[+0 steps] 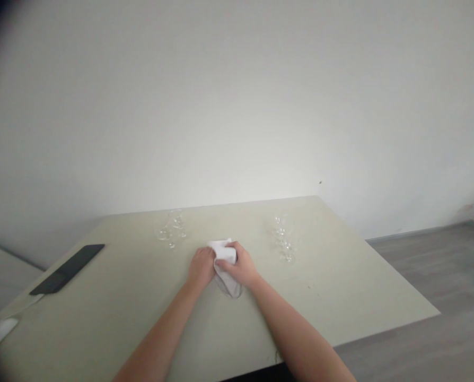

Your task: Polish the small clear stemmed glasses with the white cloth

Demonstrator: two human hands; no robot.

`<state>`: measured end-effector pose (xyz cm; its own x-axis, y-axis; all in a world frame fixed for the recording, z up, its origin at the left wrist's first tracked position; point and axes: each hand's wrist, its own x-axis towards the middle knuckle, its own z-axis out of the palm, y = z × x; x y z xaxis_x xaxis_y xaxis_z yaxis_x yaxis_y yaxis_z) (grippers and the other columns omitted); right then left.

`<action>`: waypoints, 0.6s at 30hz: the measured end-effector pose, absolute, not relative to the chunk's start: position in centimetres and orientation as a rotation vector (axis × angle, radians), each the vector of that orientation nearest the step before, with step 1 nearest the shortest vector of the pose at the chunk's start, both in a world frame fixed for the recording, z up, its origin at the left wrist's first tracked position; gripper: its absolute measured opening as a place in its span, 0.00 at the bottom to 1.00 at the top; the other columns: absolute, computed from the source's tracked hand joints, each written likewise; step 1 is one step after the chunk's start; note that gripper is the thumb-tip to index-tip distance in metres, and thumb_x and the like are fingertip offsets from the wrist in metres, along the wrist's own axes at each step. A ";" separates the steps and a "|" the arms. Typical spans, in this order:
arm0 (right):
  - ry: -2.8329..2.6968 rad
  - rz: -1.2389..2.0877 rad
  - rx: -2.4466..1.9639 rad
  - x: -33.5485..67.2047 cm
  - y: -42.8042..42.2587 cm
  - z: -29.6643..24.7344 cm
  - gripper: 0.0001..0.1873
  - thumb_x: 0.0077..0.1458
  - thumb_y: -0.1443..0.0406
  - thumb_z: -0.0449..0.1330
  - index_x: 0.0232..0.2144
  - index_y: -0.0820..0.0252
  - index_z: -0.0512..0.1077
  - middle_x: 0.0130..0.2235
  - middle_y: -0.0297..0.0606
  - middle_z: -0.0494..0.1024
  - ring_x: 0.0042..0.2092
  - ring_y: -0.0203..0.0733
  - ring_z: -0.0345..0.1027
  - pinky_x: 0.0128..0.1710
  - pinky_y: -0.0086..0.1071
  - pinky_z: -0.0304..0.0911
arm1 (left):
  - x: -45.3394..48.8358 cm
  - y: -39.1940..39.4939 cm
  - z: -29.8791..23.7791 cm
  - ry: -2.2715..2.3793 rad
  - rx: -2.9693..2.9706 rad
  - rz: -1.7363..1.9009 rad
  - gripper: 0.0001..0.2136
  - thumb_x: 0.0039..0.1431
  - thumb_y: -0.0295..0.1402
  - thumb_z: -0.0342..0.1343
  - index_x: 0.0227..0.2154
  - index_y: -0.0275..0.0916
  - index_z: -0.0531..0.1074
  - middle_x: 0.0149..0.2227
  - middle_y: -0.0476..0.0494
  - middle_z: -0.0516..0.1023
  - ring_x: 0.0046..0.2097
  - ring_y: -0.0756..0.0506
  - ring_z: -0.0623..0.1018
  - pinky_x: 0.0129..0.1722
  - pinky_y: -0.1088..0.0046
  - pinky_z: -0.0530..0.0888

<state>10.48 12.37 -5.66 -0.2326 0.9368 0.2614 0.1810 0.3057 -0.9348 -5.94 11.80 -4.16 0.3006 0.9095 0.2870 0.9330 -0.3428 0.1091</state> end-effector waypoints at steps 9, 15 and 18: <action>-1.716 1.071 -0.968 11.3 12.3 -5.9 0.24 0.49 0.53 0.67 0.45 0.59 0.72 0.43 0.41 0.76 0.45 0.46 0.69 0.46 0.38 0.64 | -5.5 11.6 -3.8 -1.812 -2.442 -0.203 0.12 0.65 0.28 0.46 0.47 0.40 0.71 0.39 0.40 0.79 0.39 0.42 0.78 0.41 0.67 0.71; -1.493 1.236 -1.095 10.4 12.6 -6.1 0.23 0.50 0.52 0.63 0.43 0.61 0.72 0.37 0.39 0.75 0.40 0.46 0.69 0.41 0.38 0.66 | -5.5 11.5 -3.9 -1.782 -2.422 -0.311 0.13 0.66 0.29 0.45 0.49 0.37 0.71 0.43 0.37 0.77 0.48 0.40 0.75 0.52 0.63 0.68; -1.212 1.509 -1.134 10.3 12.8 -6.4 0.26 0.56 0.45 0.55 0.37 0.64 0.72 0.34 0.42 0.76 0.37 0.46 0.70 0.37 0.37 0.66 | -5.1 11.2 -3.8 -1.623 -2.419 -0.372 0.16 0.66 0.27 0.43 0.53 0.38 0.67 0.45 0.37 0.76 0.49 0.40 0.74 0.54 0.60 0.66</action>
<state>10.32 12.85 -6.40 -0.2082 0.9696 -0.1288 -0.0828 -0.1487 -0.9854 -5.09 11.18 -3.82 0.3637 0.8751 0.3192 0.9268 -0.3744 -0.0295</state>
